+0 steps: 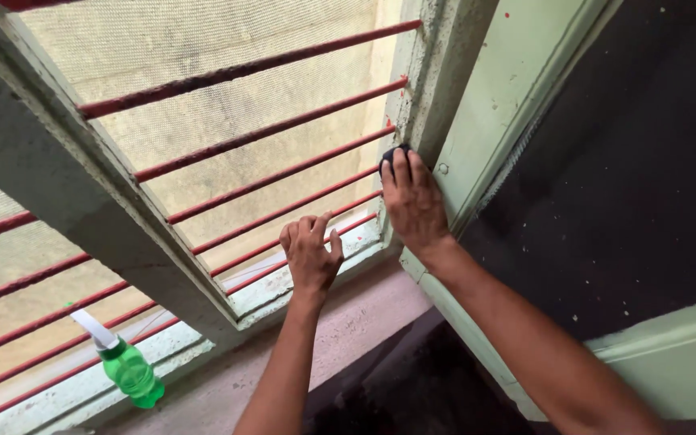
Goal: Cleaning a window and its metal bars using a cloth and spray cleaner.
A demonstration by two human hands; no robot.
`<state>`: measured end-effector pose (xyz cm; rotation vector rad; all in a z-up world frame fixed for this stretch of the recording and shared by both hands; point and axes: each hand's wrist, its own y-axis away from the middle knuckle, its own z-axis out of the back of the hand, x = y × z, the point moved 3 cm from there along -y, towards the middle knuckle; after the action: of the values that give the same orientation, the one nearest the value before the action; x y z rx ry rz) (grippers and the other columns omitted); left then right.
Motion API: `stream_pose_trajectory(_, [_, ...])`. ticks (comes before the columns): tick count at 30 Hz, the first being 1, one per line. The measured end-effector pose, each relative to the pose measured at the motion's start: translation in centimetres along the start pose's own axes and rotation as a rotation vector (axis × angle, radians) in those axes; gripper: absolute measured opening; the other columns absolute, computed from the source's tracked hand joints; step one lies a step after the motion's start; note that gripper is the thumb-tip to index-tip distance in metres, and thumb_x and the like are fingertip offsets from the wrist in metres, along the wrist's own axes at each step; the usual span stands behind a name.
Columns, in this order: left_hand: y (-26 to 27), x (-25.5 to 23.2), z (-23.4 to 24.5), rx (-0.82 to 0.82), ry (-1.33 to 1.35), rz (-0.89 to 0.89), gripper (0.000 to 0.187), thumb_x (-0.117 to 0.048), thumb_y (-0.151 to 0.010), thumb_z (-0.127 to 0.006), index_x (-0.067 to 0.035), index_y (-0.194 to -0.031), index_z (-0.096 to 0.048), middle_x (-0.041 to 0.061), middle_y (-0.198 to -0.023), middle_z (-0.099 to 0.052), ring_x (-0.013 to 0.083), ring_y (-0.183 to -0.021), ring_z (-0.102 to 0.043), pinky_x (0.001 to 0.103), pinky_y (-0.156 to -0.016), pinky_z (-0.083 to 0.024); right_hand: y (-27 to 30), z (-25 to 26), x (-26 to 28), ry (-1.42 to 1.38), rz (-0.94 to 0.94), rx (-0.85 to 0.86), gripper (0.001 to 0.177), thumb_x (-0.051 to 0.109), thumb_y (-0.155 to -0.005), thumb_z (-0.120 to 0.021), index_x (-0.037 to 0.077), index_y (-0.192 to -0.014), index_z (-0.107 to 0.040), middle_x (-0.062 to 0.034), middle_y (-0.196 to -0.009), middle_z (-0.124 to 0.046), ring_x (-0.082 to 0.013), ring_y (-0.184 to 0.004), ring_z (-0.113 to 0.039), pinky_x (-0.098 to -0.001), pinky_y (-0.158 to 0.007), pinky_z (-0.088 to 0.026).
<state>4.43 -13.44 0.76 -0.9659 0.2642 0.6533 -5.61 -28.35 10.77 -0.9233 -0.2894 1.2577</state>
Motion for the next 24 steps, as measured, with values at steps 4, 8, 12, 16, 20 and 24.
stream_pose_trajectory(4, [0.0,0.1,-0.3,-0.042,-0.030,-0.015,0.040,-0.019,-0.081,-0.071,-0.013,-0.121,-0.070,0.010,-0.104,-0.062,0.0291,-0.106,-0.056,0.045,-0.109,-0.033,1.5,-2.7,0.8,0.411,0.110,-0.017,0.046,0.017,-0.095,-0.054,-0.002,-0.134,-0.065,-0.0213,-0.145,-0.050,-0.0358,-0.128,-0.052,-0.0426,-0.111,-0.045])
stream_pose_trajectory(8, [0.1,0.4,-0.2,-0.032,-0.028,-0.042,0.043,-0.016,-0.082,-0.070,-0.012,-0.124,-0.070,0.010,-0.105,-0.062,0.0279,-0.107,-0.055,0.045,-0.111,-0.033,3.4,-5.7,0.7,0.533,0.180,0.109,0.049,0.018,-0.093,-0.052,-0.003,-0.135,-0.065,-0.0217,-0.144,-0.051,-0.0345,-0.123,-0.052,-0.0389,-0.106,-0.046])
stream_pose_trajectory(12, [0.2,0.5,0.3,-0.007,-0.027,-0.051,0.045,-0.016,-0.080,-0.070,-0.011,-0.125,-0.069,0.011,-0.106,-0.061,0.0290,-0.107,-0.054,0.045,-0.110,-0.032,4.9,-6.6,0.3,0.471,0.277,0.107,0.046,0.017,-0.092,-0.053,-0.006,-0.130,-0.066,-0.0224,-0.139,-0.055,-0.0339,-0.120,-0.054,-0.0398,-0.102,-0.046])
stream_pose_trajectory(16, [0.2,0.9,0.6,0.058,-0.004,-0.075,0.055,-0.012,-0.076,-0.067,-0.010,-0.131,-0.065,0.011,-0.112,-0.060,0.0288,-0.111,-0.054,0.044,-0.111,-0.032,5.8,-7.5,1.0,0.358,0.393,0.252,0.041,0.015,-0.087,-0.056,-0.009,-0.118,-0.068,-0.0211,-0.131,-0.060,-0.0330,-0.114,-0.057,-0.0394,-0.096,-0.049])
stream_pose_trajectory(20, [0.2,1.0,0.8,0.092,0.023,-0.116,0.063,-0.009,-0.072,-0.065,-0.009,-0.134,-0.061,0.013,-0.116,-0.058,0.0304,-0.114,-0.053,0.044,-0.111,-0.032,4.3,-6.1,1.5,0.190,0.359,0.304,0.038,0.009,-0.087,-0.057,-0.011,-0.117,-0.069,-0.0218,-0.129,-0.061,-0.0283,-0.108,-0.057,-0.0359,-0.093,-0.051])
stream_pose_trajectory(24, [0.0,1.0,0.8,0.107,0.003,-0.103,0.065,-0.007,-0.070,-0.064,-0.009,-0.135,-0.061,0.013,-0.116,-0.058,0.0310,-0.113,-0.052,0.044,-0.110,-0.031,1.3,-2.4,1.6,0.097,0.405,0.049,0.039,0.006,-0.088,-0.057,-0.010,-0.122,-0.067,-0.0198,-0.128,-0.060,-0.0298,-0.115,-0.057,-0.0355,-0.098,-0.052])
